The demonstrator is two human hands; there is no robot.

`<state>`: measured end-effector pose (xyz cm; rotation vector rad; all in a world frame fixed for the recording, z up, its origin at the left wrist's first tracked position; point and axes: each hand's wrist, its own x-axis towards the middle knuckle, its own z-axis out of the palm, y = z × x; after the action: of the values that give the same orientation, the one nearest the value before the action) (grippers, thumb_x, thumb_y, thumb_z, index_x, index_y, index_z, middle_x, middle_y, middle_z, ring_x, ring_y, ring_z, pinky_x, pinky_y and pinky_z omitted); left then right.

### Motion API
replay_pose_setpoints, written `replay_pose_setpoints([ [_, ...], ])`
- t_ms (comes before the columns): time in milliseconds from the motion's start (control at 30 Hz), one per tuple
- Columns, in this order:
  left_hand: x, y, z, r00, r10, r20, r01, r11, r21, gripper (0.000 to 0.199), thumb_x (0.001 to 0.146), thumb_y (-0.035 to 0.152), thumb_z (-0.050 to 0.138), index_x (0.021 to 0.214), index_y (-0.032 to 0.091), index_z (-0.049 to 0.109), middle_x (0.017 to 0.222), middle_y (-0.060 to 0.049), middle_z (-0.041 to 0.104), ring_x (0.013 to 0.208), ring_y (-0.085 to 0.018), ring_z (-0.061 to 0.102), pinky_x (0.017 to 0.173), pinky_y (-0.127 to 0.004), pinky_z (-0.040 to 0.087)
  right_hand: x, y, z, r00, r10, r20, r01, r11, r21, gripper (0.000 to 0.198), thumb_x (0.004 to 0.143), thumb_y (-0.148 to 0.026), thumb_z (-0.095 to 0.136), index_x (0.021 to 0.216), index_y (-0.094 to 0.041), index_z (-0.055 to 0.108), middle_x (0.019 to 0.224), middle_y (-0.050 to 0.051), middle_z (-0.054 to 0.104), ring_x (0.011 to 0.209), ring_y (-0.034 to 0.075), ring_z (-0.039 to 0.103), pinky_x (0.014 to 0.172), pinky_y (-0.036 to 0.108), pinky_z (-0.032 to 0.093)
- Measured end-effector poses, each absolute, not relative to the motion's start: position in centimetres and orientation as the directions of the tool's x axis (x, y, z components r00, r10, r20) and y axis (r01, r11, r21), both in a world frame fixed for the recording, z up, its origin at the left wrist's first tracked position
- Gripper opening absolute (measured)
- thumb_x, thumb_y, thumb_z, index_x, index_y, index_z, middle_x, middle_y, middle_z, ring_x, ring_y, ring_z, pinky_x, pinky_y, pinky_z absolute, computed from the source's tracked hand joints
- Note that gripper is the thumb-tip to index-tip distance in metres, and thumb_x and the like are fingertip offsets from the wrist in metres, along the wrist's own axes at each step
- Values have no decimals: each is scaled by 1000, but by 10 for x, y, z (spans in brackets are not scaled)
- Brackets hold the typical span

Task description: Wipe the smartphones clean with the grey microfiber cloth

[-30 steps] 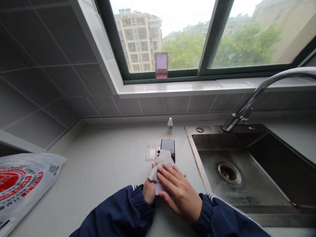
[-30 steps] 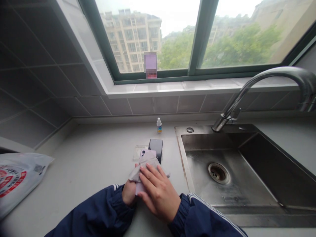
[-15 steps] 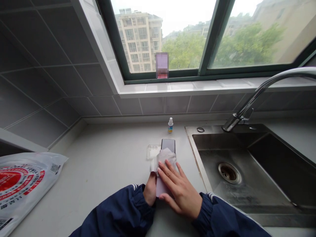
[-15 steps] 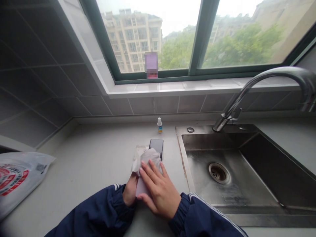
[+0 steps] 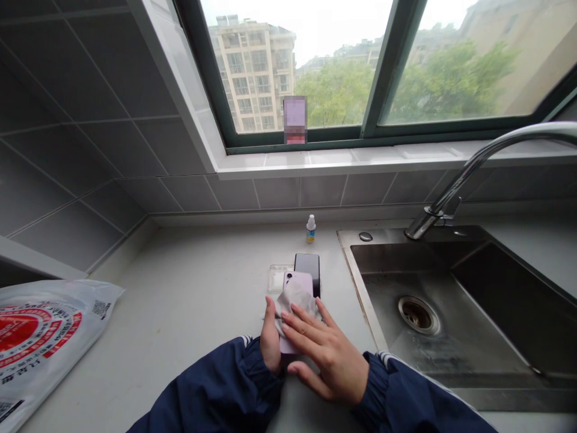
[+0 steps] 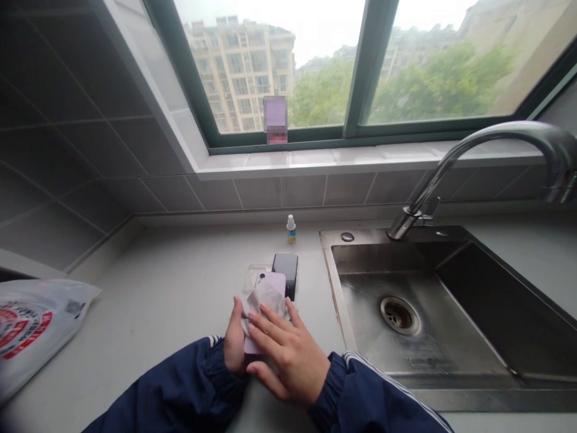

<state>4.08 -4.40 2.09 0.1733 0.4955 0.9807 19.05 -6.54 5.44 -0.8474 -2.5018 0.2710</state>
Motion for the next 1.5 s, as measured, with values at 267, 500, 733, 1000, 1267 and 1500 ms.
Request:
replay_pose_setpoints([
  [267, 42, -40, 23, 362, 849, -384, -817, 488, 309, 65, 89, 64, 44, 113, 9, 69, 113, -17, 71, 122, -30, 59, 117, -42, 29, 192, -64, 49, -655, 632, 415, 537, 775, -333, 50, 95, -29, 53, 143, -17, 46, 149, 11, 45, 144, 27, 31, 120, 55, 17],
  [500, 44, -46, 18, 463, 876, -138, -703, 458, 545, 50, 90, 55, 51, 122, 21, 68, 138, -7, 59, 142, -26, 35, 121, -38, 19, 196, -57, 40, -546, 720, 428, 669, 682, -294, 60, 97, -30, 47, 153, -15, 30, 158, 13, 25, 148, 33, 18, 117, 60, 20],
  [733, 44, -45, 22, 432, 876, -214, -723, 479, 498, 56, 88, 56, 54, 123, 14, 65, 138, -11, 59, 144, -27, 32, 122, -37, 18, 191, -62, 35, -539, 746, 392, 692, 657, -299, 61, 98, -34, 46, 153, -13, 28, 159, 14, 23, 148, 34, 16, 117, 63, 13],
  [1000, 45, -41, 39, 393, 785, -479, -829, 528, 185, 73, 86, 67, 48, 121, 5, 63, 119, -19, 68, 131, -29, 51, 117, -39, 30, 191, -68, 52, -689, 631, 357, 540, 775, -328, 51, 96, -39, 52, 143, -19, 46, 150, 7, 45, 145, 28, 30, 118, 58, -12],
  [1267, 45, -45, 22, 373, 870, -321, -768, 484, 420, 64, 92, 56, 46, 134, 9, 55, 130, -13, 64, 140, -25, 40, 120, -37, 23, 192, -63, 38, -591, 711, 381, 662, 698, -275, 61, 98, -35, 49, 152, -16, 31, 158, 12, 27, 148, 31, 19, 120, 57, 5],
  [1500, 44, -48, 29, 560, 824, -91, -646, 503, 574, 72, 88, 65, 45, 139, 16, 52, 143, -13, 54, 140, -34, 37, 118, -46, 26, 197, -53, 28, -465, 779, 421, 752, 598, -277, 60, 101, -36, 38, 155, -15, 24, 160, 14, 20, 149, 33, 15, 116, 63, 13],
])
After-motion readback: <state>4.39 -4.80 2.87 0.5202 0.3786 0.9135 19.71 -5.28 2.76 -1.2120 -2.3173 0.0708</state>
